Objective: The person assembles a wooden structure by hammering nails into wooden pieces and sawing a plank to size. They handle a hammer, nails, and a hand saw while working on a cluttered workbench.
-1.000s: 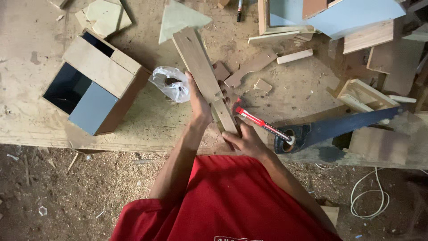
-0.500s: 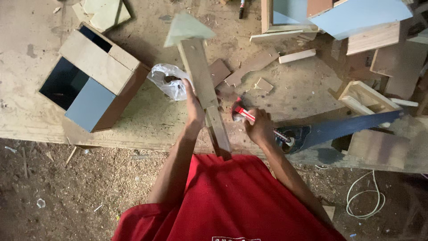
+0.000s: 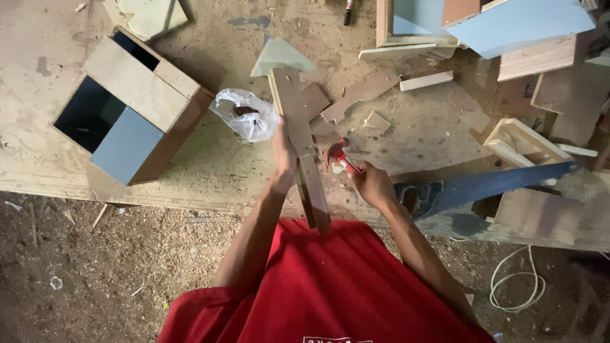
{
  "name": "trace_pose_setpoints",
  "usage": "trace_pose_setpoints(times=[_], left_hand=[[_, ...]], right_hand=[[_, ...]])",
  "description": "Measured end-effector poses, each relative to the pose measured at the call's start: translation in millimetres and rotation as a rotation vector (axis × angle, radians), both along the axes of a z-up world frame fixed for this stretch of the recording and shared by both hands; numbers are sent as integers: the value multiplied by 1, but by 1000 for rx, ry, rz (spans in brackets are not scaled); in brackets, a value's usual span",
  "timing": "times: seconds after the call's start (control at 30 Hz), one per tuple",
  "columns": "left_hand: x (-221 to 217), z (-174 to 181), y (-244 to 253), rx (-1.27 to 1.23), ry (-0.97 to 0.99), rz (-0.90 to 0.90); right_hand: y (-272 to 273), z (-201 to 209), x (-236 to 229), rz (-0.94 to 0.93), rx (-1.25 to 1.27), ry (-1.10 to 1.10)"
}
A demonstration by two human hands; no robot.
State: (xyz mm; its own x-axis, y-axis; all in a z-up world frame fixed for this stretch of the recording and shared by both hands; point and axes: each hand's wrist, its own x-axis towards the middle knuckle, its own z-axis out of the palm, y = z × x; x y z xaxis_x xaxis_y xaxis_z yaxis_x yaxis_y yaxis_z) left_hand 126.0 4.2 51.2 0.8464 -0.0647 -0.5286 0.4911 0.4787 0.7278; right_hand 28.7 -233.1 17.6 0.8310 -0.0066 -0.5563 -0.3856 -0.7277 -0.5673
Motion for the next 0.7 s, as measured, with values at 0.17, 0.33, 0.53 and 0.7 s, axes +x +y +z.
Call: trace_pose_setpoints(times=[0.17, 0.33, 0.53, 0.7], left_hand=[[16, -17, 2, 150, 100, 22], [27, -84, 8, 557, 192, -105], [14, -129, 8, 551, -38, -277], [-14, -102, 12, 912, -107, -301]], right_hand=[[6, 10, -2, -111, 44, 3], [-2, 5, -12, -226, -107, -42], [-26, -21, -36, -326, -5, -151], [-32, -28, -49, -293, 86, -169]])
